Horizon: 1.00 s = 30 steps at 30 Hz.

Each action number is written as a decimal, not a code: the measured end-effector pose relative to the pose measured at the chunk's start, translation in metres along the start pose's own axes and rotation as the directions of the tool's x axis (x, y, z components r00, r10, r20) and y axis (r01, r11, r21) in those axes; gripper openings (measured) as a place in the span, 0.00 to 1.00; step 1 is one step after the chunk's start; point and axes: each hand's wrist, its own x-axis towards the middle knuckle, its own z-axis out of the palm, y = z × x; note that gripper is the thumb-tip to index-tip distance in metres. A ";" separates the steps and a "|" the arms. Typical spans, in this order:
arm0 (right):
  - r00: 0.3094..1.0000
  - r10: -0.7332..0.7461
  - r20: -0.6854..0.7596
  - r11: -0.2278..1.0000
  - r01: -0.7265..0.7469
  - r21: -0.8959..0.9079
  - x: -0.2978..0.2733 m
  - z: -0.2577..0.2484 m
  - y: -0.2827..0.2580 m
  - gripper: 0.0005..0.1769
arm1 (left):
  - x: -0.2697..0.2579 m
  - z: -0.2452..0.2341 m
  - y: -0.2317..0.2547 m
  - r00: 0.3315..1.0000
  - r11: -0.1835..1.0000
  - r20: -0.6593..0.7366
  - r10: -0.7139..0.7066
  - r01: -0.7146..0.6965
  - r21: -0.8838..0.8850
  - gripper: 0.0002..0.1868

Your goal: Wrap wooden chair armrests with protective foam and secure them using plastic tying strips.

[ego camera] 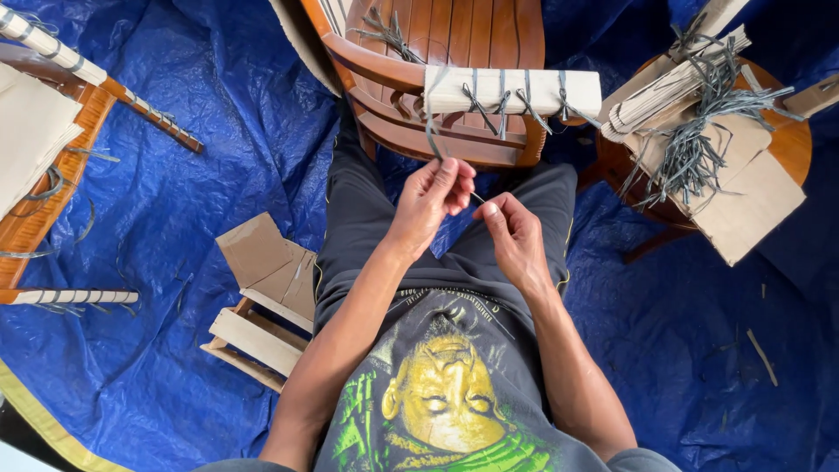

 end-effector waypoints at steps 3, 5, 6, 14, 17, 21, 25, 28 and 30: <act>0.992 -0.108 -0.062 0.981 0.096 -0.167 -0.004 0.000 -0.013 0.16 | 0.000 -0.007 0.008 0.999 0.999 -0.023 0.036 -0.037 -0.020 0.19; 0.990 -0.119 -0.079 0.973 0.100 -0.209 -0.006 -0.001 -0.018 0.16 | 0.000 -0.013 0.014 0.998 0.998 -0.031 0.058 -0.059 -0.016 0.19; 0.990 -0.106 -0.098 0.971 0.082 -0.225 -0.006 -0.002 -0.019 0.15 | 0.001 -0.017 0.017 0.996 0.996 -0.041 0.084 -0.084 -0.002 0.19; 0.990 -0.106 -0.091 0.976 0.087 -0.197 -0.005 -0.017 -0.007 0.15 | -0.003 -0.066 0.037 0.952 0.978 -0.244 0.182 -0.201 -0.056 0.17; 0.992 -0.054 -0.112 0.989 0.038 -0.141 -0.003 -0.023 -0.006 0.14 | -0.011 -0.096 0.044 0.918 0.960 -0.323 0.231 -0.270 -0.079 0.15; 0.966 0.019 -0.256 0.990 0.018 0.143 0.003 -0.040 0.002 0.13 | -0.030 -0.127 0.054 0.808 0.926 -0.490 0.327 -0.378 -0.006 0.15; 0.937 0.108 -0.333 0.967 -0.020 0.255 0.006 -0.045 0.019 0.13 | -0.045 -0.099 0.045 0.875 0.950 -0.446 0.186 -0.045 0.309 0.16; 0.946 0.191 -0.261 0.981 -0.174 0.087 0.010 -0.024 0.037 0.12 | -0.029 -0.059 0.002 0.941 0.860 -0.260 -0.216 0.309 0.405 0.27; 0.976 0.085 -0.203 0.996 -0.083 0.017 0.005 -0.006 0.047 0.11 | -0.013 -0.040 -0.027 0.909 0.843 -0.218 -0.356 0.413 0.346 0.27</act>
